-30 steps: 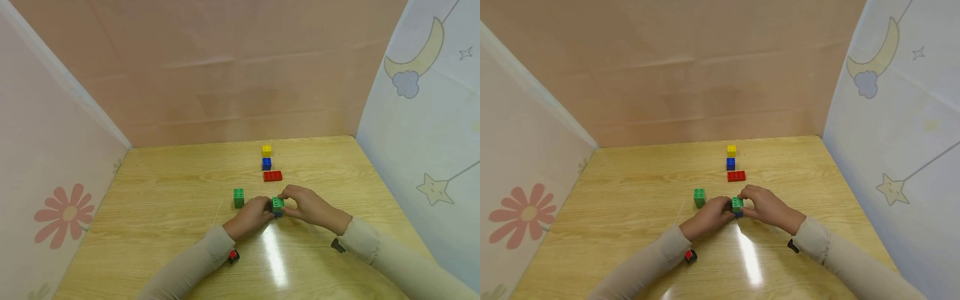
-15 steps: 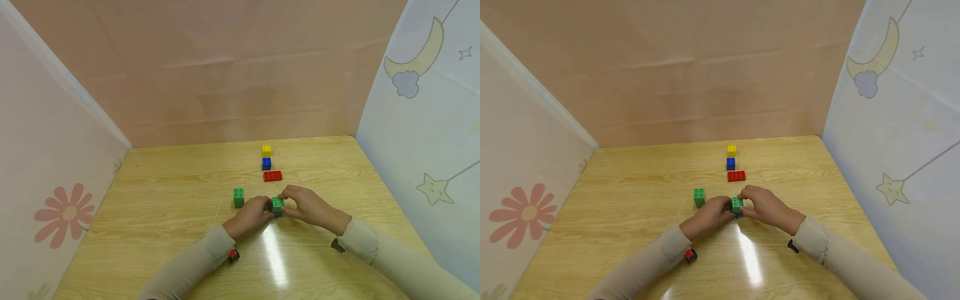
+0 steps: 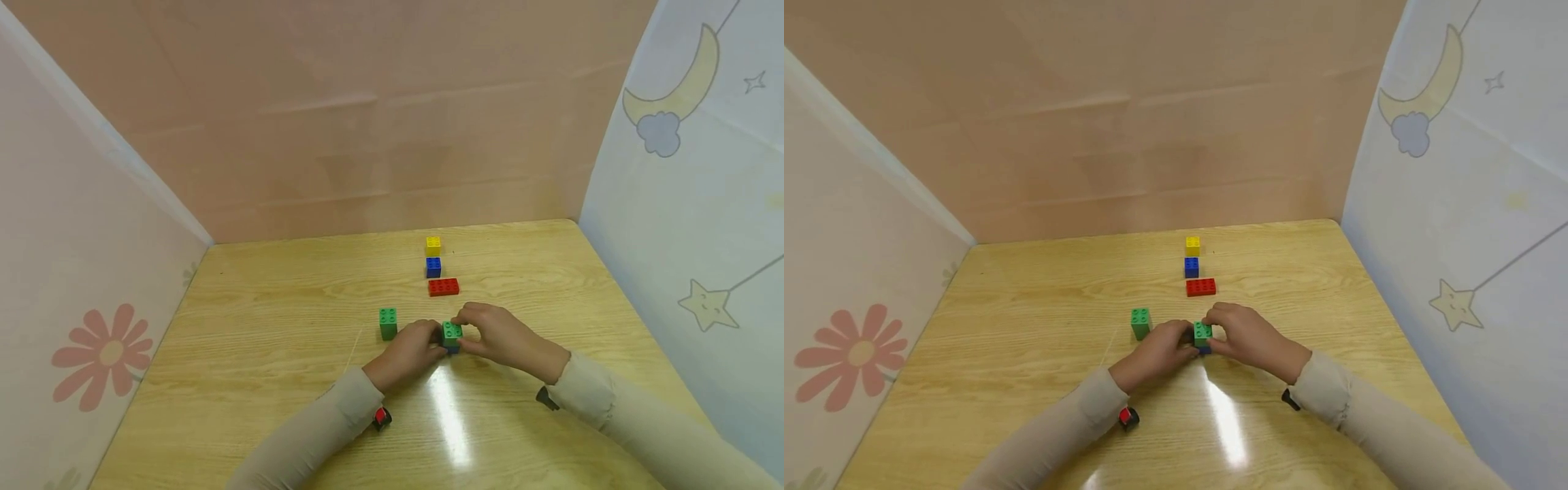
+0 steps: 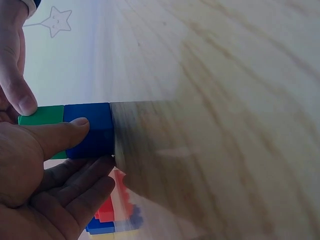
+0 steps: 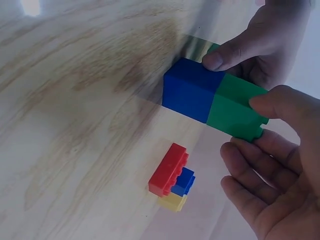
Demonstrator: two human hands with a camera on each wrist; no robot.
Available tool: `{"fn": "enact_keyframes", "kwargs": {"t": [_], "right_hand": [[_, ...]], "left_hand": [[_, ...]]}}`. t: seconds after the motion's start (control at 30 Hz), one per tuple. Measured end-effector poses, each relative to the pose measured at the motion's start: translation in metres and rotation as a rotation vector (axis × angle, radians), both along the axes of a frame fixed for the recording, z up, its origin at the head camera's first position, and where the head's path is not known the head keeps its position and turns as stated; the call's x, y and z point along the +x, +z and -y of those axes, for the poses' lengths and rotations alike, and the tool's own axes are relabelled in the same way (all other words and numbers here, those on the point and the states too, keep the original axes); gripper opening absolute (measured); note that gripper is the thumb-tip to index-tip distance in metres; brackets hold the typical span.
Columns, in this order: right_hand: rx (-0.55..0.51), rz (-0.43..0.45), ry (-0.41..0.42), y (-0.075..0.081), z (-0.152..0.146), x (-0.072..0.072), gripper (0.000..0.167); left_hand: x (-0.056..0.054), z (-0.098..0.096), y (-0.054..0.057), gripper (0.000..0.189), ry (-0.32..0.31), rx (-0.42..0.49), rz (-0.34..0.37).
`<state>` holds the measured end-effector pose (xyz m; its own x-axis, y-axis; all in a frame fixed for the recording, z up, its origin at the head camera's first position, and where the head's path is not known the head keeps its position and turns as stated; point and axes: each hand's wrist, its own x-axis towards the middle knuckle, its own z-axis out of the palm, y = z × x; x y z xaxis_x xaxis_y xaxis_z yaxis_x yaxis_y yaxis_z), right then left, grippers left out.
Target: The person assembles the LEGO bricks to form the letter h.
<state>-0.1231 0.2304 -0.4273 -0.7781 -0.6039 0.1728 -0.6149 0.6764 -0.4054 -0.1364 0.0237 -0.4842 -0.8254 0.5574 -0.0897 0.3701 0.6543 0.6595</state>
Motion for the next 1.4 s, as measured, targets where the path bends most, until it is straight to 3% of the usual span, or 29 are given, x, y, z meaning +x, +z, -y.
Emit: {"fn": "enact_keyframes", "kwargs": {"t": [0.37, 0.67, 1.1, 1.4], "right_hand": [[-0.044, 0.029, 0.015, -0.001, 0.0, -0.003, 0.024], [-0.063, 0.059, -0.011, -0.009, -0.005, 0.003, 0.025], [-0.028, 0.03, -0.016, -0.005, -0.007, 0.0, 0.025], [-0.029, 0.076, -0.029, -0.006, -0.007, 0.002, 0.028]], "left_hand": [[-0.001, 0.003, 0.002, 0.027, 0.006, -0.011, -0.019], [0.002, 0.0, -0.002, 0.026, -0.002, -0.004, -0.017], [-0.001, -0.001, -0.001, 0.026, -0.003, -0.001, -0.051], [-0.001, 0.001, -0.003, 0.025, 0.004, 0.005, -0.058]]}}
